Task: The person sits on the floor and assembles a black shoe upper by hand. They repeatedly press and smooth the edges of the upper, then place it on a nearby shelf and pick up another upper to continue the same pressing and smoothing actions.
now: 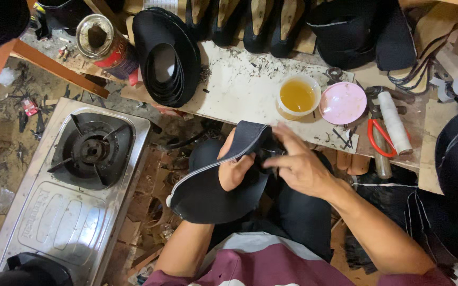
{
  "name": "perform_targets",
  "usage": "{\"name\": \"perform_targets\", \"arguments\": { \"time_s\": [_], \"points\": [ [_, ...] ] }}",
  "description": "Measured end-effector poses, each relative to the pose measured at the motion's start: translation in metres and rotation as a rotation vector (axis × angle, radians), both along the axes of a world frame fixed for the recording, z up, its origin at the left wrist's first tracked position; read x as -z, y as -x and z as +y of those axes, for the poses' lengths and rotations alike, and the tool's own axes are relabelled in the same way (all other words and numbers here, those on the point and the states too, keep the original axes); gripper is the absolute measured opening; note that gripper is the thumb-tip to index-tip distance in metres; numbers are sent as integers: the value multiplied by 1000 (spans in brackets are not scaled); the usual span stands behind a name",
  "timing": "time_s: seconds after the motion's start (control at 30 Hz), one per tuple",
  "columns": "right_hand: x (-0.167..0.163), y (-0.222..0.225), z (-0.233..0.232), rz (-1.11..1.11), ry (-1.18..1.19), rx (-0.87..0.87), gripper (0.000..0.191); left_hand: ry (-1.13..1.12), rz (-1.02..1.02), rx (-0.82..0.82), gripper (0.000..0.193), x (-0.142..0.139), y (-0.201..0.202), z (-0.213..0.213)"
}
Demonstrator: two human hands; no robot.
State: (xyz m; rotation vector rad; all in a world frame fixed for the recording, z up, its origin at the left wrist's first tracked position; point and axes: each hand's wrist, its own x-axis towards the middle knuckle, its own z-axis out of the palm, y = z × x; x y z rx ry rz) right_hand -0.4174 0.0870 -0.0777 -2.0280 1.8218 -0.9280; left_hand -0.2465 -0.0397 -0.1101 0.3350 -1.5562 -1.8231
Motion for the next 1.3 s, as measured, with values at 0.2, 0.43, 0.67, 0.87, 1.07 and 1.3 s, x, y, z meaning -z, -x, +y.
{"name": "perform_targets", "arguments": {
  "time_s": [0.2, 0.43, 0.67, 0.87, 1.07, 1.3],
  "points": [
    [-12, 0, 4, 139, 69, 31, 49, -150, -58, -23, 47, 3, 8, -1],
    [-7, -4, 8, 8, -5, 75, 50, -97, 15, -67, 48, 8, 13, -5],
    [0, 6, 26, -228, 96, 282, 28, -295, 114, 92, 50, 12, -8, -10],
    [29, -21, 13, -837, -151, 455, 61, 157, -136, -293, 46, 32, 2, 4],
    [41, -31, 3, -1050, -182, 472, 68, 93, -252, -308, 41, 17, -2, 26],
    [43, -26, 7, -670, -203, 606, 72, 88, -429, -351, 40, 21, -2, 32]
  ]
}}
